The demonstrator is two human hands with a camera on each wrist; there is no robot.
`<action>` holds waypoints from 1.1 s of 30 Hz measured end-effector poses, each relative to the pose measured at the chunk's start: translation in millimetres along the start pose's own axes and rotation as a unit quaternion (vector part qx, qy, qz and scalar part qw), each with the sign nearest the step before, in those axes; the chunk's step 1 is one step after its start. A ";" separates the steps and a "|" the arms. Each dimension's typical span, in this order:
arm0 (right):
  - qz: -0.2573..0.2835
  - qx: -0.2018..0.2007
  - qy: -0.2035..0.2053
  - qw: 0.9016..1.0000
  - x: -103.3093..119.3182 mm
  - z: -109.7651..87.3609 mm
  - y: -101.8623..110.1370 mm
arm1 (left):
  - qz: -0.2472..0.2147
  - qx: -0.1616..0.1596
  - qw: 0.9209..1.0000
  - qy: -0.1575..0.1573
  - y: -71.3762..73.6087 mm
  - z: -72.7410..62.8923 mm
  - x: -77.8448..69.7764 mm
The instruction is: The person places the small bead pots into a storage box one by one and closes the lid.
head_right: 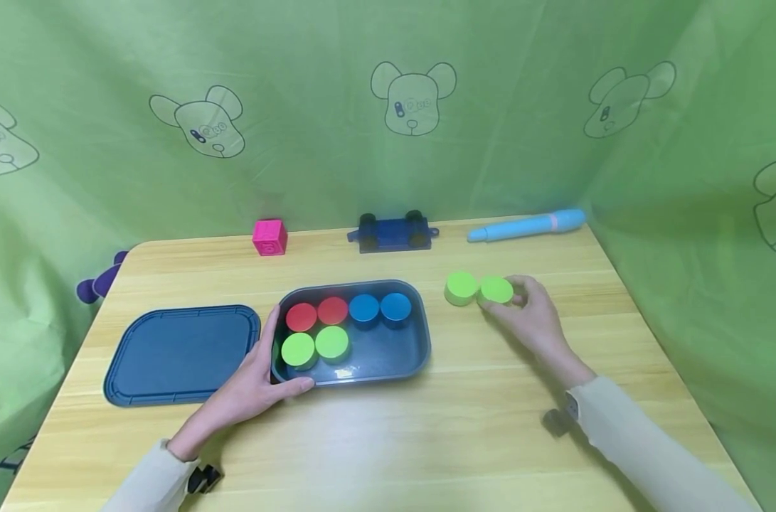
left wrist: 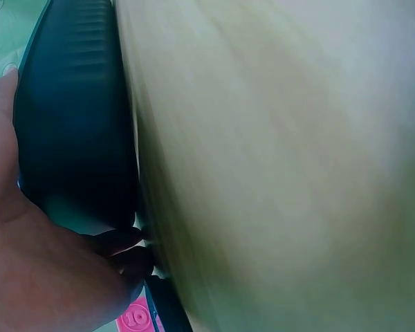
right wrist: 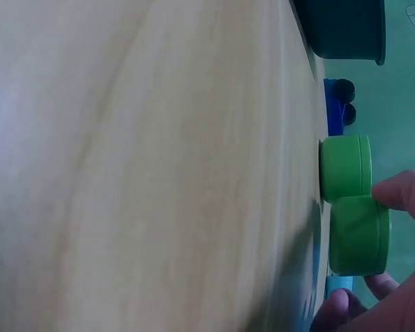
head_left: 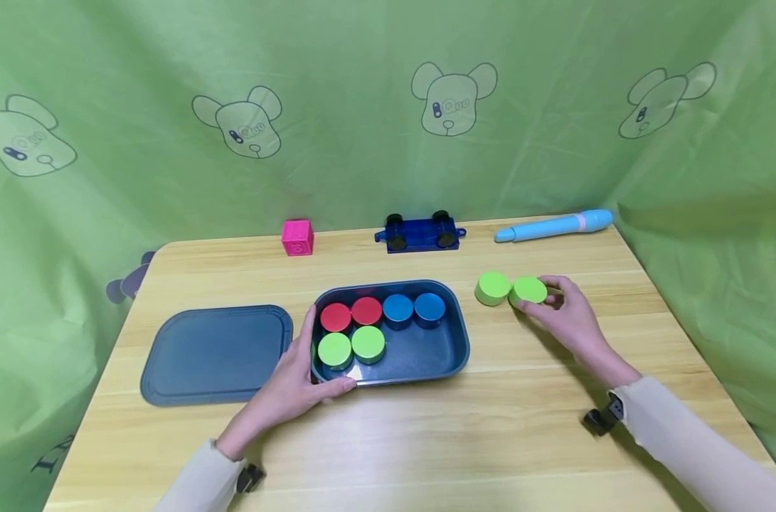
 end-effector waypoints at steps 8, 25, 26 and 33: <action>0.021 -0.057 0.009 0.998 3.1 -7.1 7.8 | -0.002 0.002 1.000 0.005 -0.5 -0.5 -0.3; 0.151 -0.078 0.148 0.974 43.2 -35.0 -9.6 | 0.001 -0.002 1.000 0.002 -0.3 -1.2 0.4; 0.159 -0.075 0.154 0.972 46.2 -36.7 -11.5 | 0.002 -0.002 1.000 0.002 -0.2 -1.1 0.7; 0.177 -0.049 0.190 0.964 65.2 -45.5 -23.4 | 0.005 0.000 1.000 0.003 -0.5 -0.8 1.5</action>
Point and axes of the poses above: each hand's wrist, its own z-axis towards the middle knuckle, its own y-axis out of the back of the hand, x = y × z, the point moved 3 cm from there along z, towards the middle knuckle, and after that the axes turned 1 degree about z, right-handed, at the moved point
